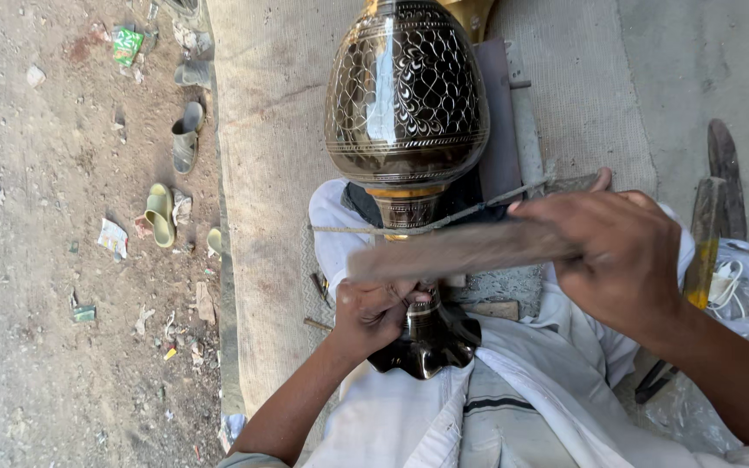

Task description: The person holds a chisel against the neck of a brass vessel and repeatedly strikes it with a wooden mallet to engrave a pattern. The vessel is secured on a cushioned support between the legs.

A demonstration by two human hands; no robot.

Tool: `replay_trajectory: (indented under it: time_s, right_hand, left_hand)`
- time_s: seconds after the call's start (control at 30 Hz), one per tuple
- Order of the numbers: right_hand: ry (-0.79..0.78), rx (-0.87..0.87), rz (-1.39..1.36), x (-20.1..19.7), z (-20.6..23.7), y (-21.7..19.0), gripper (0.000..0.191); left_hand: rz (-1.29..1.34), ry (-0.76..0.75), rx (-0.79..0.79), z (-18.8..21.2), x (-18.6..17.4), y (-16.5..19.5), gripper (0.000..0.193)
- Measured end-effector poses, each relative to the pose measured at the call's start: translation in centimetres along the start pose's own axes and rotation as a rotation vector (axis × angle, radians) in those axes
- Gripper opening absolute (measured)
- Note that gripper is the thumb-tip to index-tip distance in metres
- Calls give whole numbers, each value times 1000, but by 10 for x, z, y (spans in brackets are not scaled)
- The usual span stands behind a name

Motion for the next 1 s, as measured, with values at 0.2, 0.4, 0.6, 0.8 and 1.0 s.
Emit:
replay_trajectory:
  time_s: [0.2, 0.4, 0.6, 0.8, 1.0]
  right_hand:
    - [10, -73, 93, 8, 5, 5, 49]
    - [40, -55, 82, 8, 9, 0, 31]
    - [-89, -47, 315, 13, 8, -2, 47]
    - [61, 158, -172, 10, 10, 1, 53]
    - [131, 120, -242, 17, 12, -3, 32]
  left_hand:
    - [19, 28, 85, -8, -3, 8, 50]
    - [110, -14, 53, -11, -5, 12, 51]
    - [26, -20, -75, -4, 0, 4, 45]
    - [166, -8, -59, -3, 2, 2, 50]
    - [140, -5, -52, -4, 0, 4, 44]
Point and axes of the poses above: each hand's wrist, its own z-axis away from the middle knuckle, its own x-axis out of the palm, y = z × x, the point moved 2 cm from there along -z, towards the middle knuckle, and after that the axes turned 1 degree about x, right-handed, at the moved point
